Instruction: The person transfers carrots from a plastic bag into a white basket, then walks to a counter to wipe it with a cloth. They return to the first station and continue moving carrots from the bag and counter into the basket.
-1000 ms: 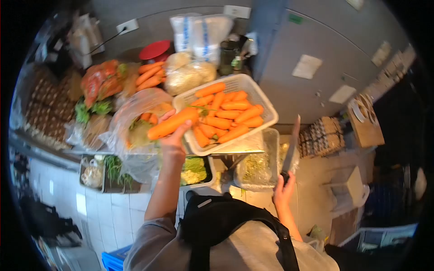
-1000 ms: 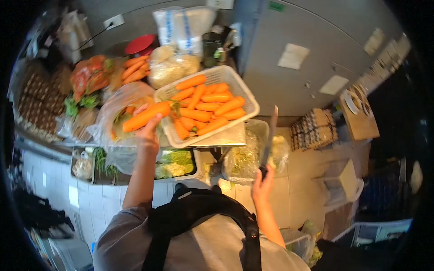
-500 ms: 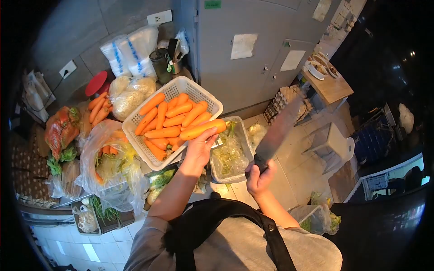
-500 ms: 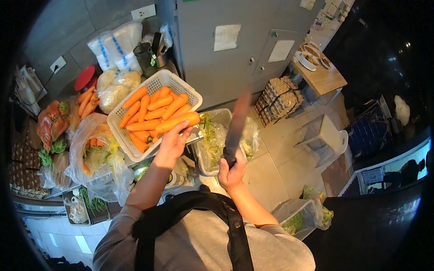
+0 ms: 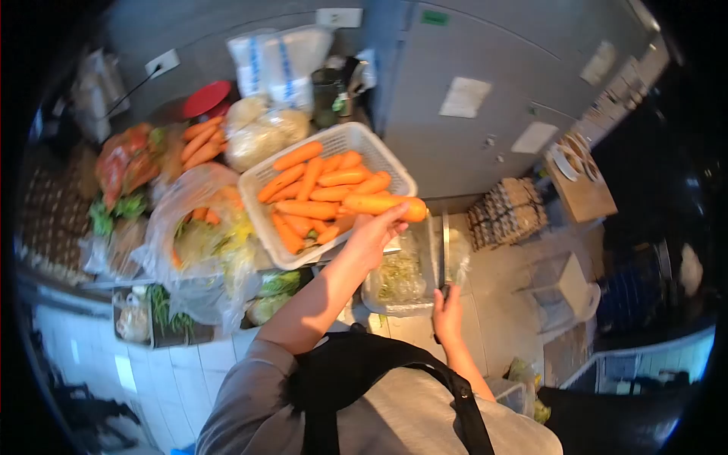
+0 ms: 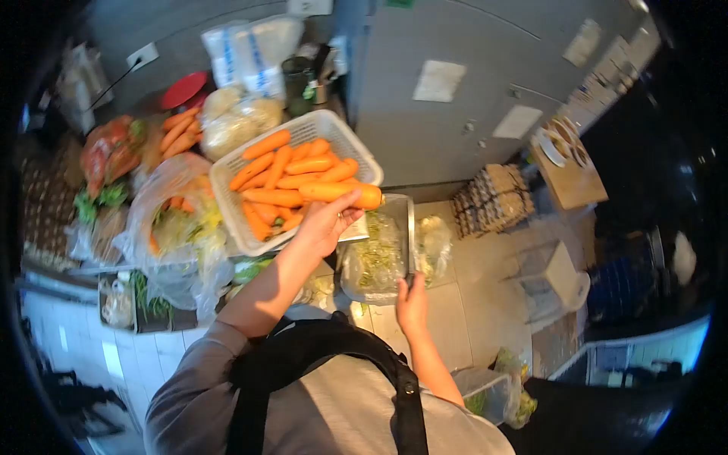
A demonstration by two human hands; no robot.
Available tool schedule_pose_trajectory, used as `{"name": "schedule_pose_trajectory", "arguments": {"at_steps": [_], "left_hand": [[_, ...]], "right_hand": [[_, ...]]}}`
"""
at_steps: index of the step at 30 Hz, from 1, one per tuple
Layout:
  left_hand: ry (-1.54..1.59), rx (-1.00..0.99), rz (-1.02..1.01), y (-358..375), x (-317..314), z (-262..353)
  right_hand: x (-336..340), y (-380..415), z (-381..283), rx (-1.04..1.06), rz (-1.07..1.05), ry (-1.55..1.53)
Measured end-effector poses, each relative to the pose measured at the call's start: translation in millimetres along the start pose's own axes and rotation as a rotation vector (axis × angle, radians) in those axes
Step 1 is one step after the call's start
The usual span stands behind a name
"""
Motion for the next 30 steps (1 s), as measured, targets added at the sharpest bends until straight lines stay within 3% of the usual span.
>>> {"name": "schedule_pose_trajectory", "arguments": {"at_steps": [3,4,8,11,12,16,18,21,23,26,30], "left_hand": [[-0.104,-0.075,0.347,2,42,38],[-0.092,-0.057,0.558,4,55,47],[0.003,-0.030,0.523,22,95,61],[-0.032,-0.264,0.355,39,113,75],[-0.071,-0.391,0.412,49,119,87],[-0.307,-1.192,0.879,55,223,128],[-0.401,-1.217,1.121,56,298,140],[-0.872,-0.754,1.523,57,346,150],[-1.125,-0.662,1.451,47,359,159],[-1.424,-0.532,1.423,42,348,168],[-1.722,-0.289,1.402,26,375,177]], "right_hand": [[1,-5,6,-0.106,-0.004,-0.023],[-1,-5,9,-0.146,0.004,-0.043],[-14,-7,25,-0.098,-0.014,-0.053],[-21,-6,14,-0.097,-0.063,-0.044],[-22,-6,6,-0.118,-0.086,-0.045],[-32,-10,21,-0.035,-0.050,-0.080],[-28,-9,13,-0.058,-0.068,-0.059],[-28,-9,14,-0.044,-0.056,-0.049],[-25,-7,10,-0.057,-0.061,-0.046],[-28,-4,23,0.150,0.011,0.035],[-17,5,-3,-0.069,-0.083,-0.022]]}}
Point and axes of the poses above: each hand's wrist, its own y-axis away from the middle knuckle, its own x-axis out of the back of the hand, z = x × y, the point moved 3 cm from there along -y, towards the middle knuckle, and after that the axes turned 5 degrees about x, right-handed, at the moved point
